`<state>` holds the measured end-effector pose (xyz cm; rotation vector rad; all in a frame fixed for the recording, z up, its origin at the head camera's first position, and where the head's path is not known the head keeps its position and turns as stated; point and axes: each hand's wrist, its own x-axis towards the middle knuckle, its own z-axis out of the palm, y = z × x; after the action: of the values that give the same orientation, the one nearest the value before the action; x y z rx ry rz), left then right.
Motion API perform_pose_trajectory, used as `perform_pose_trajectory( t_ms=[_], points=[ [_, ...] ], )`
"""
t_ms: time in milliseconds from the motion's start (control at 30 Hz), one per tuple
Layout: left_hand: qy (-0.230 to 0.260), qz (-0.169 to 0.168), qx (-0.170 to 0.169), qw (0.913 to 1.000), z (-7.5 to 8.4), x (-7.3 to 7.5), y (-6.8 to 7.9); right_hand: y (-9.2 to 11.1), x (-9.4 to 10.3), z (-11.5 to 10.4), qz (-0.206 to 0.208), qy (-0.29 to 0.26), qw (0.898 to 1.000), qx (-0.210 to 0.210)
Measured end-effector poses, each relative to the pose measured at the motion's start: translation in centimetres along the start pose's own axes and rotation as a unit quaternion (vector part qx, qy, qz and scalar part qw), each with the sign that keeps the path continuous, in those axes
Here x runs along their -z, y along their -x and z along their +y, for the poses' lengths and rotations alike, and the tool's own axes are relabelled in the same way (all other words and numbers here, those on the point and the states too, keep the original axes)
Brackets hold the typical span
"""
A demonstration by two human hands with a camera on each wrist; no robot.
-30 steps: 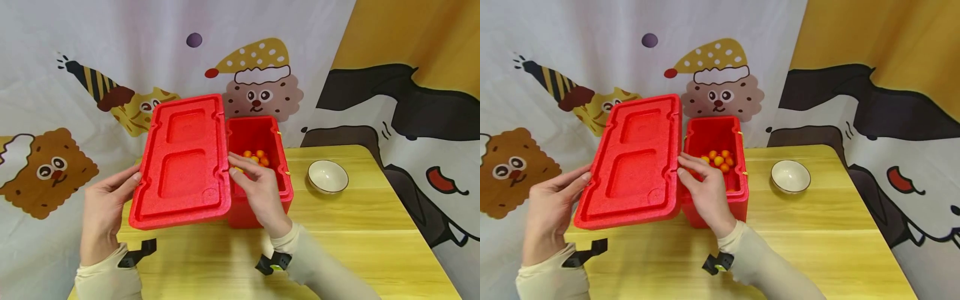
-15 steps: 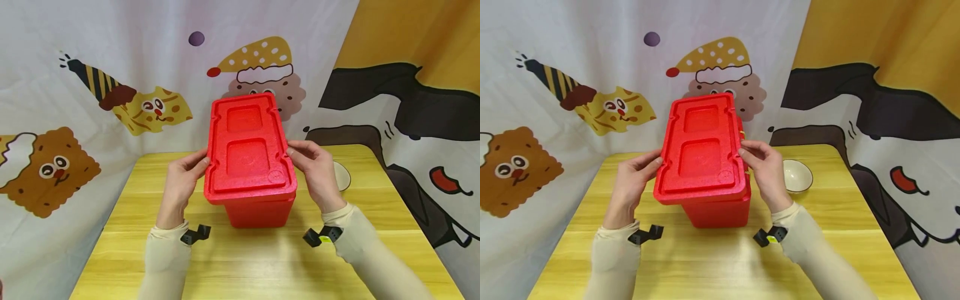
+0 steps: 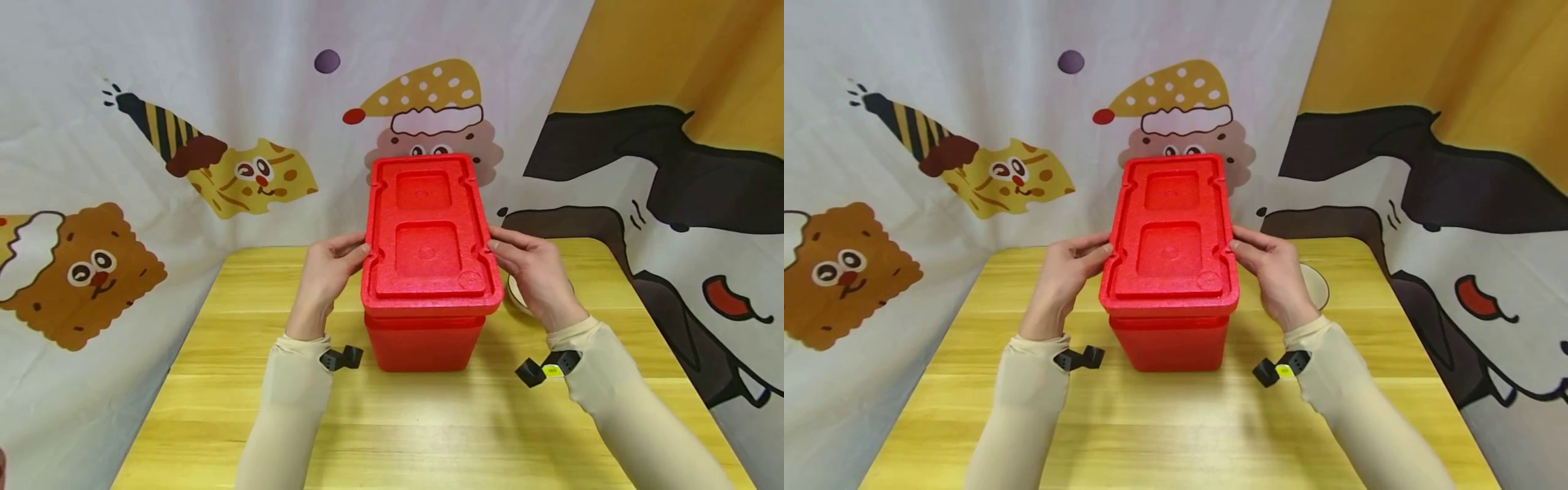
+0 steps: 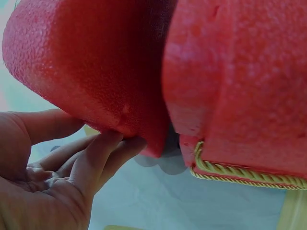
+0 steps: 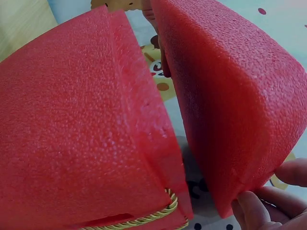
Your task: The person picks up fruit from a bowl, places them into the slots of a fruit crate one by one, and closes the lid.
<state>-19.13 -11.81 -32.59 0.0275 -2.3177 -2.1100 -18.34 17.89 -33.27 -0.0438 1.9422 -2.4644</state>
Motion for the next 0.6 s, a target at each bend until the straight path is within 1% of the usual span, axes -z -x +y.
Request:
perform_pose_trajectory(
  t_ms=[233,333,433,467,533,600],
  points=[
    [-0.003,-0.004,0.021,0.9998,-0.4,-0.1,-0.3,-0.4,0.3,0.6,0.003,0.005,1.0,-0.003],
    [-0.006,-0.005,0.029,0.9995,-0.4,0.0,-0.3,-0.5,0.3,0.6,0.003,0.01,1.0,0.004],
    [-0.006,-0.006,0.028,0.9996,-0.2,0.0,-0.1,-0.5,0.2,0.5,0.007,0.008,1.0,0.018],
    [-0.007,-0.005,0.022,0.9997,0.0,0.1,0.0,-0.4,0.1,0.4,0.009,0.004,1.0,0.029],
    [-0.005,0.001,-0.005,1.0,0.4,0.1,0.2,-0.2,-0.1,0.1,0.013,0.001,0.998,0.067],
    [0.001,0.017,-0.055,0.9983,0.9,0.1,0.4,0.0,-0.4,-0.5,0.017,-0.002,0.992,0.124]
  ],
)
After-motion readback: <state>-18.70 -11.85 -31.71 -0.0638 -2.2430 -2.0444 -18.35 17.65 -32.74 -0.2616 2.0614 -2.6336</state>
